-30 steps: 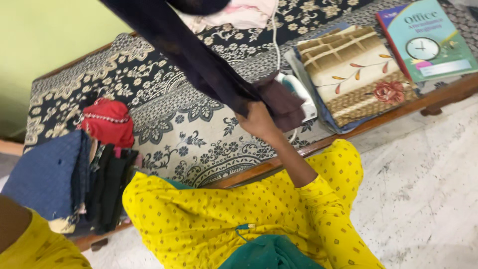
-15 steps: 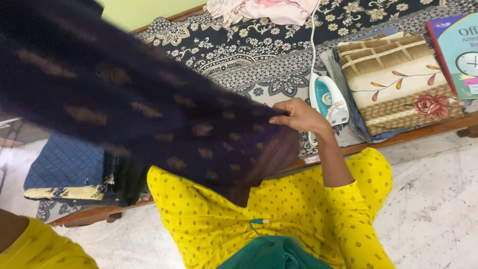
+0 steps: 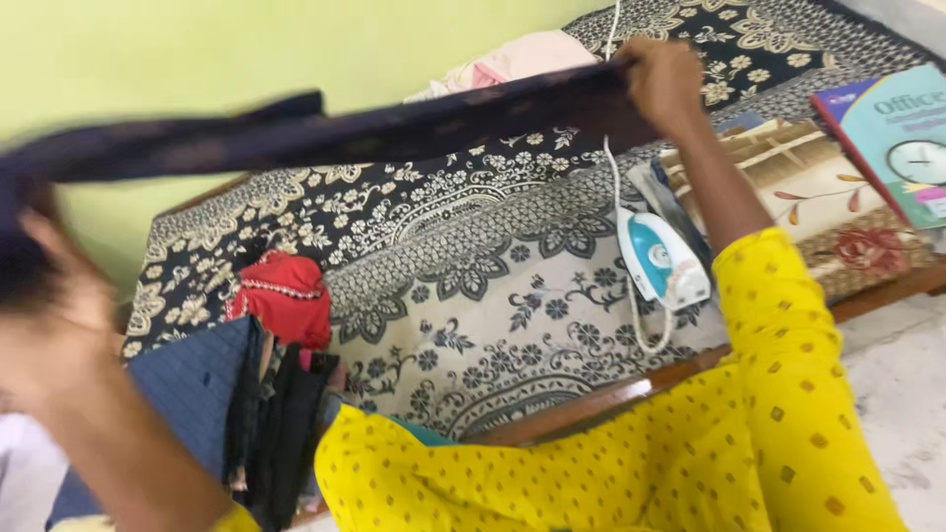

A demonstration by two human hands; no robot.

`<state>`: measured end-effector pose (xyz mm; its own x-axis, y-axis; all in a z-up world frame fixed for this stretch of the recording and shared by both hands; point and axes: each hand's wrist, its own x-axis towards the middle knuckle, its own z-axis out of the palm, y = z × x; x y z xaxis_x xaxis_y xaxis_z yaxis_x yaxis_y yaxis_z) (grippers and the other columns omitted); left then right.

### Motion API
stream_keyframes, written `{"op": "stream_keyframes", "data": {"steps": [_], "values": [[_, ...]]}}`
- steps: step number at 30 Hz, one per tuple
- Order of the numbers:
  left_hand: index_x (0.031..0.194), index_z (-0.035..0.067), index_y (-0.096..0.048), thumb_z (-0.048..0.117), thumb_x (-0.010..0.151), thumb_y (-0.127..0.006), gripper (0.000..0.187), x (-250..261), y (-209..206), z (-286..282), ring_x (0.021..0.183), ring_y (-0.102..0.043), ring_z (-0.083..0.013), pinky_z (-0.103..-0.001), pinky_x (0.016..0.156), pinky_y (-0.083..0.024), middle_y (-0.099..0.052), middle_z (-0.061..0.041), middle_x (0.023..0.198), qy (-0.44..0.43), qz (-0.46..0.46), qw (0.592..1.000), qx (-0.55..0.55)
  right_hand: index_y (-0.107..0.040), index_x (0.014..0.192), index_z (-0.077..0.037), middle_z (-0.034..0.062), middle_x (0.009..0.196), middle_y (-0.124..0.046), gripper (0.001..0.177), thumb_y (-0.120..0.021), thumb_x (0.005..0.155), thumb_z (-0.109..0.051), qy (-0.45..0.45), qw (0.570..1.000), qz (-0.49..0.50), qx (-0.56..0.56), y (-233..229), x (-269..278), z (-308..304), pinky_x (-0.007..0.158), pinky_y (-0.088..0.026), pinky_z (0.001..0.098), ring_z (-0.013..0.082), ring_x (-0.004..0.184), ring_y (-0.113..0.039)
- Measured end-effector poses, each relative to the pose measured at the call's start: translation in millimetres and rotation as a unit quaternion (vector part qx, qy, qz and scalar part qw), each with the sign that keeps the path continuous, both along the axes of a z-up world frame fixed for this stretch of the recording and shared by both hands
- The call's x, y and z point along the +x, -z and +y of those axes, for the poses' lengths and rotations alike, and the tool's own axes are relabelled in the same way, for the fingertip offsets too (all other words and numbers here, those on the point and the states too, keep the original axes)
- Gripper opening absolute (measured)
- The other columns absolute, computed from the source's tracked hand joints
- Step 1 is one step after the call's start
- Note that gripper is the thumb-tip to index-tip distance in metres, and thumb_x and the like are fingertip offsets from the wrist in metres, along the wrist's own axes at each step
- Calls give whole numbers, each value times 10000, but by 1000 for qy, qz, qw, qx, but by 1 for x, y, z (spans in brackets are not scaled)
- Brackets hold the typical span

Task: The person irons a dark blue patterned garment on a patterned tablecloth, smoothing and folding it before setting it aside. They then pick up a dark purple patterned cloth, spread it on the table, and iron it thoroughly, adjusting its position as needed.

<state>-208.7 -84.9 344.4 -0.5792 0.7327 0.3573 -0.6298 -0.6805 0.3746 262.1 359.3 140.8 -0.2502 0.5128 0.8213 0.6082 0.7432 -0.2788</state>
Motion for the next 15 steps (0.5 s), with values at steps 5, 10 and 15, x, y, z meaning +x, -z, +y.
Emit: {"op": "stream_keyframes", "data": {"steps": [5,10,15], "values": [[1317,121,-623,222,1066,-729,290,-34,171,-16,1193,-716,-288,-483,909,-595,-717,-93,1349,-26,67,966,-247,-785,1032,-87,175,1009,-751,273,-656,837,55,39,997,51,44,41,23,74,830,-569,448,382,940,-718],[1295,153,-593,340,986,-638,364,-50,387,-21,1243,-559,-336,-625,1009,-455,-604,-90,1282,19,-5,858,-513,-789,1089,-77,232,980,-716,140,-746,969,-135,77,984,-91,-131,133,51,36,790,-539,486,428,906,-683],[1531,270,-381,459,957,-553,628,-52,427,-10,1458,-394,-349,-613,1116,-315,-455,-89,1520,10,24,876,-481,-724,1255,-94,221,1091,-729,345,-735,969,-287,72,944,-80,-311,189,81,-79,879,-543,475,391,984,-705]]}}
